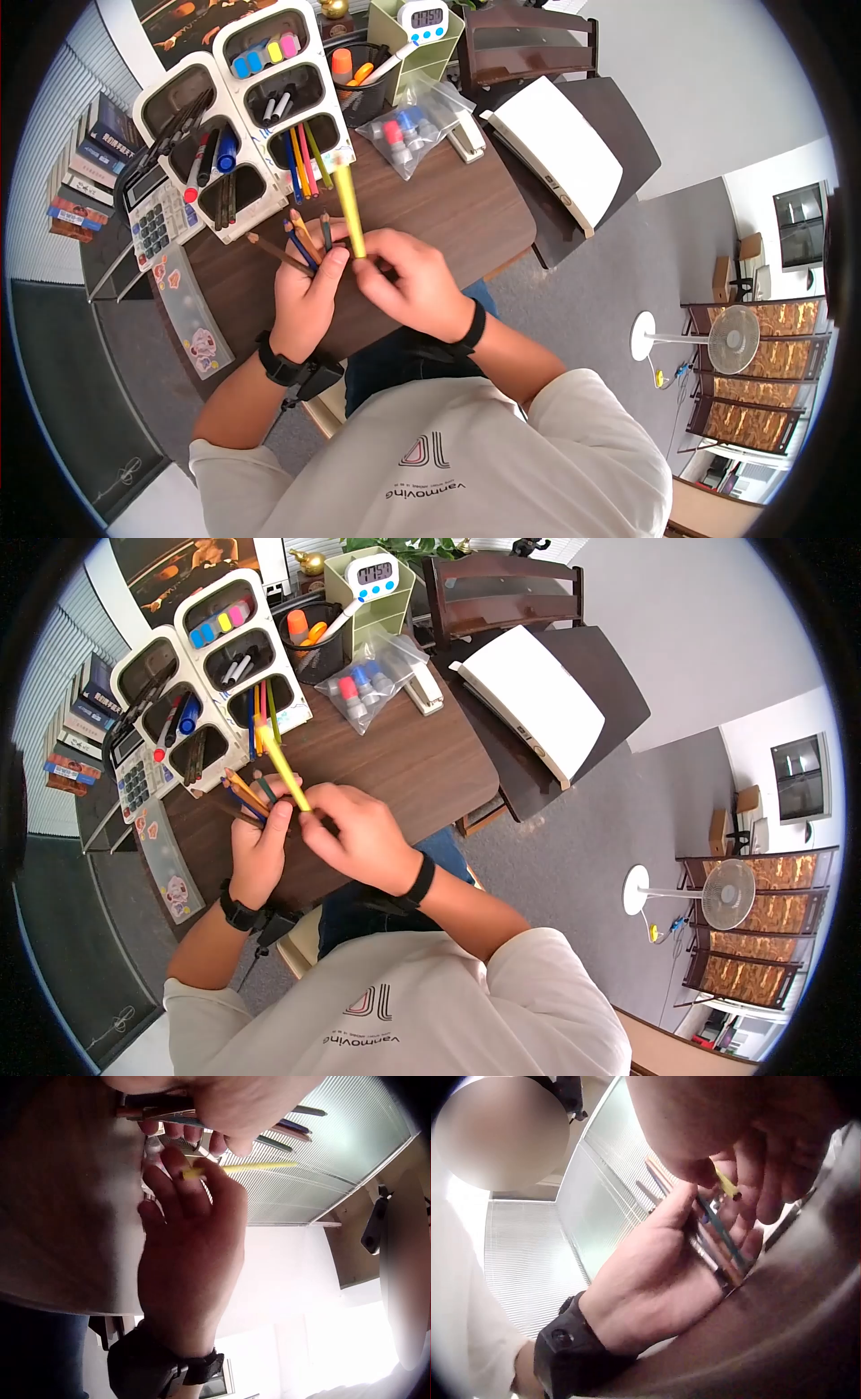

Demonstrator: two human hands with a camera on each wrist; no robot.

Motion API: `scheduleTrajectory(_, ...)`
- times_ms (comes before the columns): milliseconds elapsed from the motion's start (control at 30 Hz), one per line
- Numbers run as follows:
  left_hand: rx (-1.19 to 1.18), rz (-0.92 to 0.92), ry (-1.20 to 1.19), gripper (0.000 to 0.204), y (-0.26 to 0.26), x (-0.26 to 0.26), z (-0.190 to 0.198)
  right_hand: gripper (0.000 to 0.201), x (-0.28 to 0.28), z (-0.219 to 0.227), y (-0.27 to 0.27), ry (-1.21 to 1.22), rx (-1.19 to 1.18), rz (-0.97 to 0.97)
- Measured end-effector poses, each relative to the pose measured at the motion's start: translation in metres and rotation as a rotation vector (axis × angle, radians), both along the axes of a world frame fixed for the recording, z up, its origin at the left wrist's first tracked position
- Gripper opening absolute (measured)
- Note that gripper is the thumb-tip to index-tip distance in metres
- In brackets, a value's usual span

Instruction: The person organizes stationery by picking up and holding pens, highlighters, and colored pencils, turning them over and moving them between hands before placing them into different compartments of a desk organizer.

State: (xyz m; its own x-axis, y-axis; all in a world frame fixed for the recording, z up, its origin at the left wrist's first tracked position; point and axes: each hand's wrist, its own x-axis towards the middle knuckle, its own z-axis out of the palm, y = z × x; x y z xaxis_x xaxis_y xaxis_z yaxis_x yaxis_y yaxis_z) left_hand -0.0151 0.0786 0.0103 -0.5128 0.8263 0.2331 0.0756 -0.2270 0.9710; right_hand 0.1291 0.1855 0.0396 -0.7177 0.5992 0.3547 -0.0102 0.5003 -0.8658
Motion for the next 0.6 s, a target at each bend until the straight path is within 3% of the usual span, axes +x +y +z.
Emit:
scheduleTrajectory(33,-0.009,0.045,0.076,0.02,0.001,-0.001,-0.002,0.014,0.007,0.003,0.003,0.021,-0.009,-0.029)
scheduleTrajectory(133,-0.055,0.101,-0.003,0.02,-0.002,0.004,0.007,0.025,0.029,0.023,0.024,-0.01,0.271,-0.115)
scheduleTrajectory(233,-0.124,0.116,-0.004,0.02,-0.003,0.005,0.009,0.032,0.037,0.034,0.038,-0.064,0.342,-0.164)
scheduleTrajectory(400,-0.046,0.191,-0.044,0.024,-0.003,0.004,0.009,0.037,0.018,0.036,0.046,-0.066,0.411,-0.155)
scheduleTrajectory(600,-0.012,0.236,0.003,0.023,0.001,0.003,0.008,0.027,-0.026,0.033,0.047,0.033,0.465,-0.146)
